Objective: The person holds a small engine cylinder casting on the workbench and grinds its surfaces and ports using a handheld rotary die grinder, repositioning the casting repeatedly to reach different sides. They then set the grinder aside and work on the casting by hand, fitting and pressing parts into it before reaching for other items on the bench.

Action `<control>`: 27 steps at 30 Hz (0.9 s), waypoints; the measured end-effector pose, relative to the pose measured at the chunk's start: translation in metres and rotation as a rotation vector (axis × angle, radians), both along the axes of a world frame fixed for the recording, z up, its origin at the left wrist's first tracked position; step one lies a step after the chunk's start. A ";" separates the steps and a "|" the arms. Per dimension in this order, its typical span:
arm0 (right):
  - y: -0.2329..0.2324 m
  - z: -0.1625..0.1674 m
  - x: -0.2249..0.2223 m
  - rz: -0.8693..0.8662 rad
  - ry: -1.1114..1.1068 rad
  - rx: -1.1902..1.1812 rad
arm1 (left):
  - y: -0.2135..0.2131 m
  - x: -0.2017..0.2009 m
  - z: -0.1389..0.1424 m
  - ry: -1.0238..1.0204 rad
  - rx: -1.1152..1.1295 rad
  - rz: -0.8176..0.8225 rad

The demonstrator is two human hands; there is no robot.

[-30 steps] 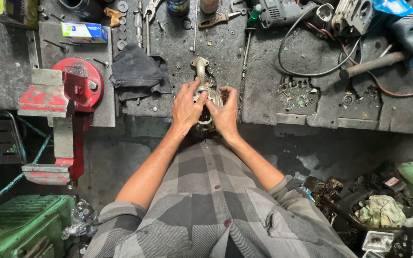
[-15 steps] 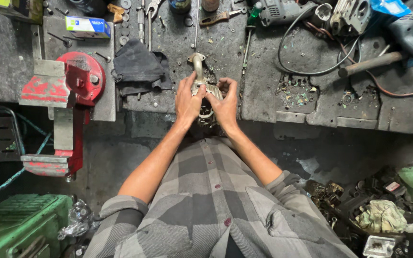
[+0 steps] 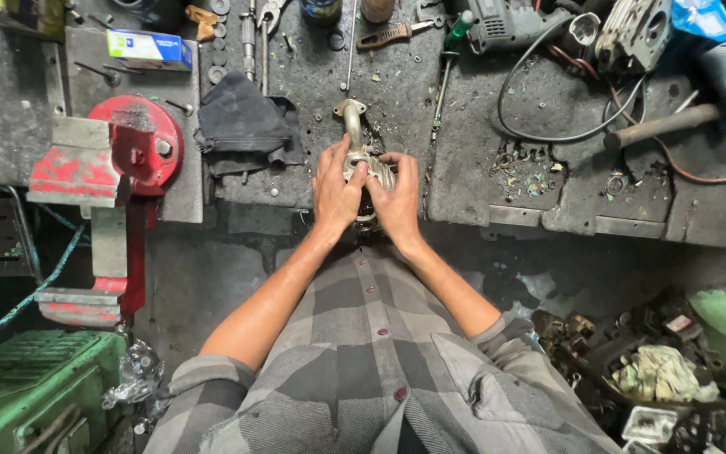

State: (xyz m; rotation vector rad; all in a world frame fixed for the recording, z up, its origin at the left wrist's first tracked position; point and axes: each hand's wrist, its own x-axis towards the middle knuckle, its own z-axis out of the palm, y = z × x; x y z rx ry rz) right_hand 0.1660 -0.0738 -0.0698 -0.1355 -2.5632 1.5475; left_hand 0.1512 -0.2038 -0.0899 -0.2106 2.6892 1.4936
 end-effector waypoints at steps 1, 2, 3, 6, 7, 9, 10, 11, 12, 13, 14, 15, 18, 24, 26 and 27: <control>0.000 0.003 0.000 0.015 -0.003 0.015 | -0.001 0.000 0.000 0.002 0.019 -0.009; 0.000 0.006 -0.001 0.031 -0.006 0.029 | -0.002 -0.001 0.000 0.004 0.038 -0.016; -0.001 0.008 -0.002 0.050 -0.009 0.042 | -0.003 -0.002 0.001 -0.014 0.046 -0.023; -0.003 0.015 -0.005 0.091 -0.003 0.050 | -0.006 -0.003 0.003 -0.049 0.065 -0.040; -0.004 0.017 -0.005 0.094 -0.013 0.059 | -0.007 -0.003 0.005 -0.047 0.068 -0.044; -0.005 0.020 -0.006 0.098 -0.023 0.076 | -0.008 -0.004 0.007 -0.030 0.067 -0.050; -0.005 0.021 -0.006 0.102 -0.030 0.079 | -0.007 -0.003 0.009 -0.020 0.066 -0.053; -0.006 0.022 -0.007 0.105 -0.037 0.081 | -0.007 -0.004 0.010 -0.010 0.064 -0.057; -0.006 0.023 -0.007 0.108 -0.042 0.082 | -0.007 -0.004 0.011 -0.011 0.055 -0.056; -0.006 0.023 -0.007 0.106 -0.050 0.082 | -0.007 -0.004 0.012 -0.014 0.046 -0.056; -0.006 0.024 -0.008 0.103 -0.058 0.082 | -0.007 -0.004 0.014 -0.016 0.039 -0.057; -0.006 0.024 -0.008 0.100 -0.062 0.082 | -0.007 -0.004 0.015 -0.029 0.033 -0.054; -0.007 0.024 -0.007 0.116 0.031 0.091 | -0.006 -0.003 0.015 -0.046 0.022 -0.039; -0.008 0.019 0.000 0.053 0.021 0.086 | -0.005 -0.001 0.006 -0.070 0.028 -0.022; -0.008 0.015 0.001 0.044 0.051 0.084 | -0.005 -0.003 0.002 -0.069 0.043 -0.023; -0.007 0.013 0.001 0.040 0.068 0.082 | -0.004 -0.003 0.001 -0.062 0.034 -0.022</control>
